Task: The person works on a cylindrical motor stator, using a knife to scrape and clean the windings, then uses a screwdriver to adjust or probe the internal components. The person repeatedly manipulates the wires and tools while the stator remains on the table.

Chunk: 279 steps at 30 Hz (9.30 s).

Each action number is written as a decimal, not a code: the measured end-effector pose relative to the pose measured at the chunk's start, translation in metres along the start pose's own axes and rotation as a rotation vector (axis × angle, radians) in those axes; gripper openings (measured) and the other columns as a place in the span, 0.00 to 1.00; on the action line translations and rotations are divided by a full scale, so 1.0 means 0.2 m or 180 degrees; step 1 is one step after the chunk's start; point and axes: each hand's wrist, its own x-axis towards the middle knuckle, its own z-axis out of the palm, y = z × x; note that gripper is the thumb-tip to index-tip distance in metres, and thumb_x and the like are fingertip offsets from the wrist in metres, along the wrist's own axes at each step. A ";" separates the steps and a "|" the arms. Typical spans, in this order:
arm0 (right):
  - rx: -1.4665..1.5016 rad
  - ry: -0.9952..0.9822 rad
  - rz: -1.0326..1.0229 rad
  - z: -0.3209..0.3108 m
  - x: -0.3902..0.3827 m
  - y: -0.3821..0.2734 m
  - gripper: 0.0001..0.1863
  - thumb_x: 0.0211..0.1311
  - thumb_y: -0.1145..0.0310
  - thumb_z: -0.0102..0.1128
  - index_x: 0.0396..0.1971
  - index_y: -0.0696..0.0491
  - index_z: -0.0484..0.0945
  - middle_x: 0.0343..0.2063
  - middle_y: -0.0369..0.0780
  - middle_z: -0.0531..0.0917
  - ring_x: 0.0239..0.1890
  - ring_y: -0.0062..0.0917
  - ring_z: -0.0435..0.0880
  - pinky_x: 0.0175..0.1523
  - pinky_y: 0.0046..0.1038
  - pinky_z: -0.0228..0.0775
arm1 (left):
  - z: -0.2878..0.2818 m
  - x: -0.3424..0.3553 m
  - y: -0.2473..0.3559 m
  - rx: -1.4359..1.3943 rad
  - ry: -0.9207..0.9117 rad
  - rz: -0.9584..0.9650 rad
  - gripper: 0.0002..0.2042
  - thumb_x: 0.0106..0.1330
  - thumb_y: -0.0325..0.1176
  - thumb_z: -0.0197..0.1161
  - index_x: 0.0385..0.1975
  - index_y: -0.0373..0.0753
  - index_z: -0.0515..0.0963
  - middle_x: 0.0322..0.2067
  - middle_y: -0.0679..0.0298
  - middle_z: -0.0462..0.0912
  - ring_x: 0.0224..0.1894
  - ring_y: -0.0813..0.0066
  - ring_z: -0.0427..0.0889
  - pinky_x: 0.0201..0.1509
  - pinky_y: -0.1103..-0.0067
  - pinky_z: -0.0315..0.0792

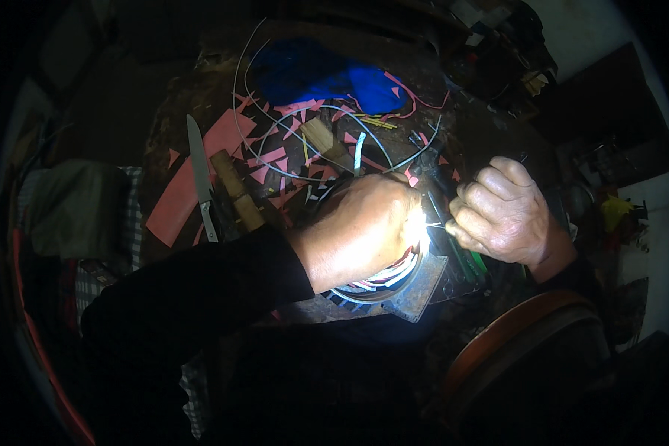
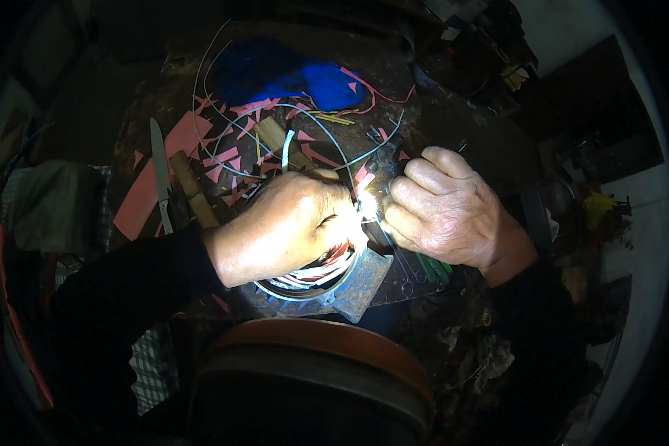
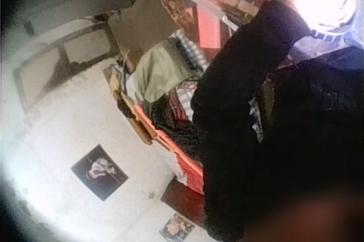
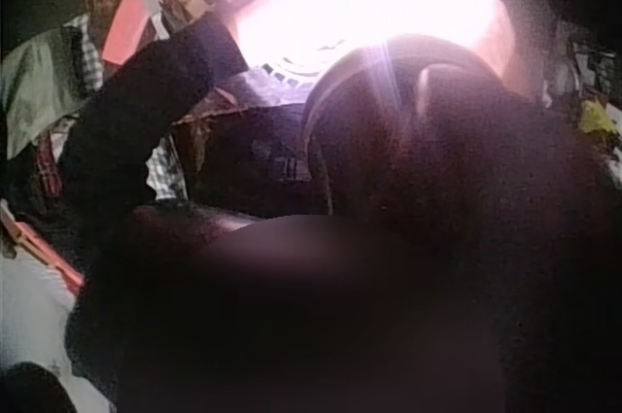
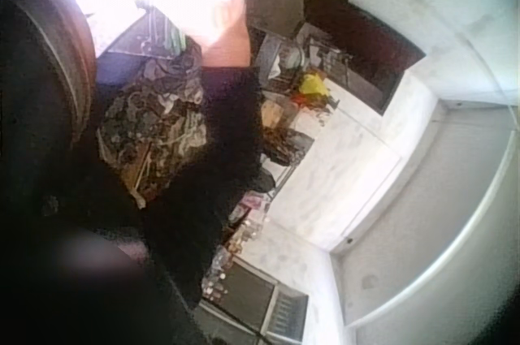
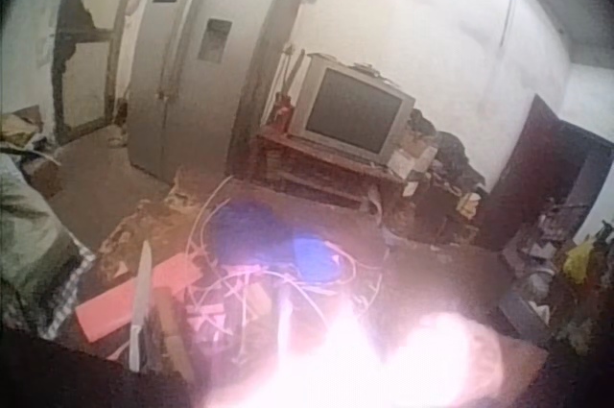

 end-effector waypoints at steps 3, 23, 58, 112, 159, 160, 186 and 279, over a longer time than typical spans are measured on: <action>0.0077 -0.0082 -0.0067 0.03 0.00 -0.02 0.12 0.55 0.66 0.71 0.40 0.49 0.88 0.39 0.34 0.84 0.43 0.27 0.83 0.59 0.37 0.78 | 0.00 0.01 0.01 0.0084 -0.0075 0.0069 0.07 0.73 0.27 0.66 0.33 0.37 0.89 0.30 0.53 0.90 0.30 0.56 0.90 0.38 0.64 0.82; 0.0517 -0.0761 0.2144 -0.09 -0.03 -0.10 0.08 0.66 0.67 0.73 0.38 0.56 0.89 0.30 0.44 0.89 0.33 0.35 0.90 0.45 0.40 0.82 | 0.00 -0.01 0.01 -0.0167 0.0036 -0.0198 0.06 0.70 0.25 0.67 0.35 0.38 0.92 0.34 0.55 0.94 0.35 0.57 0.93 0.43 0.67 0.85; 0.4850 0.1069 0.5098 0.05 0.02 -0.26 0.24 0.90 0.52 0.57 0.32 0.51 0.84 0.19 0.29 0.78 0.19 0.11 0.65 0.26 0.19 0.57 | 0.00 0.01 -0.01 -0.0189 0.0082 -0.0211 0.09 0.75 0.28 0.65 0.36 0.36 0.92 0.32 0.53 0.94 0.31 0.55 0.93 0.38 0.65 0.84; 0.0156 0.0713 0.2011 0.07 0.03 -0.39 0.07 0.67 0.67 0.72 0.41 0.51 0.86 0.31 0.40 0.84 0.34 0.34 0.90 0.36 0.37 0.84 | 0.00 0.05 -0.03 -0.0749 -0.0078 -0.0286 0.07 0.72 0.17 0.66 0.44 0.32 0.90 0.38 0.61 0.94 0.39 0.75 0.93 0.46 0.77 0.85; 0.0131 0.0302 0.2252 0.05 0.07 -0.35 0.03 0.70 0.69 0.68 0.39 0.52 0.85 0.31 0.41 0.88 0.34 0.34 0.92 0.35 0.36 0.83 | -0.03 0.04 -0.03 -0.1055 -0.0226 -0.0439 0.05 0.69 0.17 0.66 0.37 0.34 0.87 0.28 0.67 0.86 0.31 0.85 0.79 0.36 0.77 0.77; -0.0022 0.0235 0.2353 0.05 0.07 -0.35 0.03 0.70 0.69 0.68 0.39 0.51 0.85 0.32 0.41 0.88 0.35 0.34 0.92 0.36 0.36 0.84 | -0.03 0.04 -0.02 -0.1053 -0.0120 -0.0180 0.04 0.69 0.17 0.67 0.36 0.34 0.86 0.27 0.68 0.84 0.30 0.85 0.78 0.36 0.77 0.76; 0.1255 -0.0431 0.1878 0.04 -0.04 -0.13 0.12 0.70 0.65 0.71 0.48 0.55 0.87 0.41 0.44 0.89 0.47 0.42 0.90 0.56 0.43 0.81 | -0.04 0.01 0.03 -0.0439 -0.0187 -0.0346 0.06 0.74 0.22 0.68 0.40 0.36 0.92 0.36 0.57 0.94 0.38 0.69 0.93 0.46 0.74 0.84; 0.1070 0.0833 0.3069 0.10 -0.12 -0.45 0.11 0.67 0.80 0.77 0.48 0.61 0.90 0.33 0.45 0.88 0.34 0.37 0.91 0.44 0.33 0.86 | -0.01 0.03 0.06 0.0004 0.0247 -0.0018 0.06 0.70 0.19 0.70 0.42 0.35 0.89 0.40 0.53 0.93 0.39 0.52 0.93 0.44 0.71 0.84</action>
